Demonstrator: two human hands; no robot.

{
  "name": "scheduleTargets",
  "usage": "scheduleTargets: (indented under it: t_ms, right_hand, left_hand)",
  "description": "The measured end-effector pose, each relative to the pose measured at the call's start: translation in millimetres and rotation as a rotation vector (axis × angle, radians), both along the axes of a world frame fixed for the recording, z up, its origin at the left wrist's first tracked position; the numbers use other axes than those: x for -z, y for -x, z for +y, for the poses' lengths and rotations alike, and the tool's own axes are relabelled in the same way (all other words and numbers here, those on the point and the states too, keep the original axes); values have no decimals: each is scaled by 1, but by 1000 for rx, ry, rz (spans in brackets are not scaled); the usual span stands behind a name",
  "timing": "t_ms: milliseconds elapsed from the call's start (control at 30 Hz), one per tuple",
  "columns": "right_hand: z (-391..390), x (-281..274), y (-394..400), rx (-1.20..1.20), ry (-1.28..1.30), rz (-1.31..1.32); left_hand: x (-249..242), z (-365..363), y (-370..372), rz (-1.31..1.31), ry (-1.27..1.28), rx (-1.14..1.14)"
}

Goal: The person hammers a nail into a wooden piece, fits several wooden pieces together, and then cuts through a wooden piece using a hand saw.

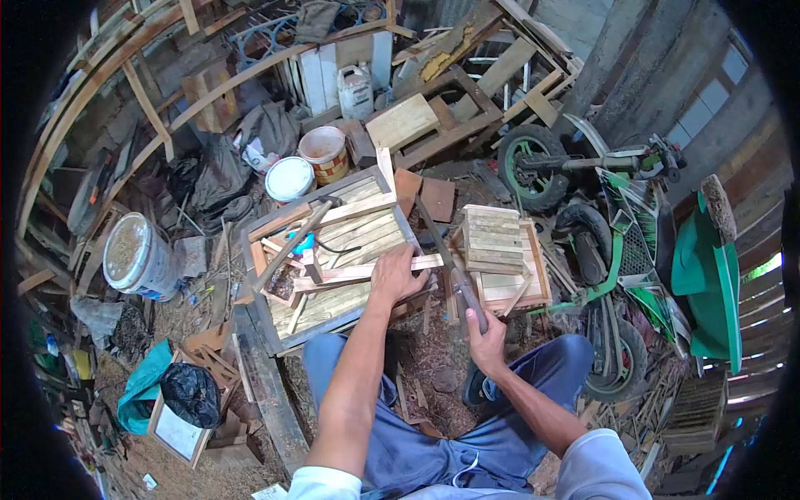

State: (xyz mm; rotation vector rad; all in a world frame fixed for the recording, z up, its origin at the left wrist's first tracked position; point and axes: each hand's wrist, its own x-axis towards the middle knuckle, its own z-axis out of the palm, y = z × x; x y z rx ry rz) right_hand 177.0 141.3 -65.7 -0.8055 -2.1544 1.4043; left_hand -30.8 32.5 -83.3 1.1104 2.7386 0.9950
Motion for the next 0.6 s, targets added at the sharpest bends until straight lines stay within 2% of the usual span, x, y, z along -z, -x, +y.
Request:
scheduleTargets:
  t_ms: [167,367,467,567,600]
  right_hand:
    - [-32,11,-6,93,8,-48]
    - [-57,9,-6,91,17,-172]
    - [-57,-9,0,82,3,-190]
    - [-54,-9,-3,46,-55,-150]
    - [-52,-9,-5,28,-6,-146]
  left_hand:
    - [-2,12,6,-148,46,-136]
    - [-21,20,10,-272,266,-159]
    - [-19,22,19,-272,314,-139]
    - [-4,20,17,-101,230,-93]
    - [-7,20,18,-116,252,-87]
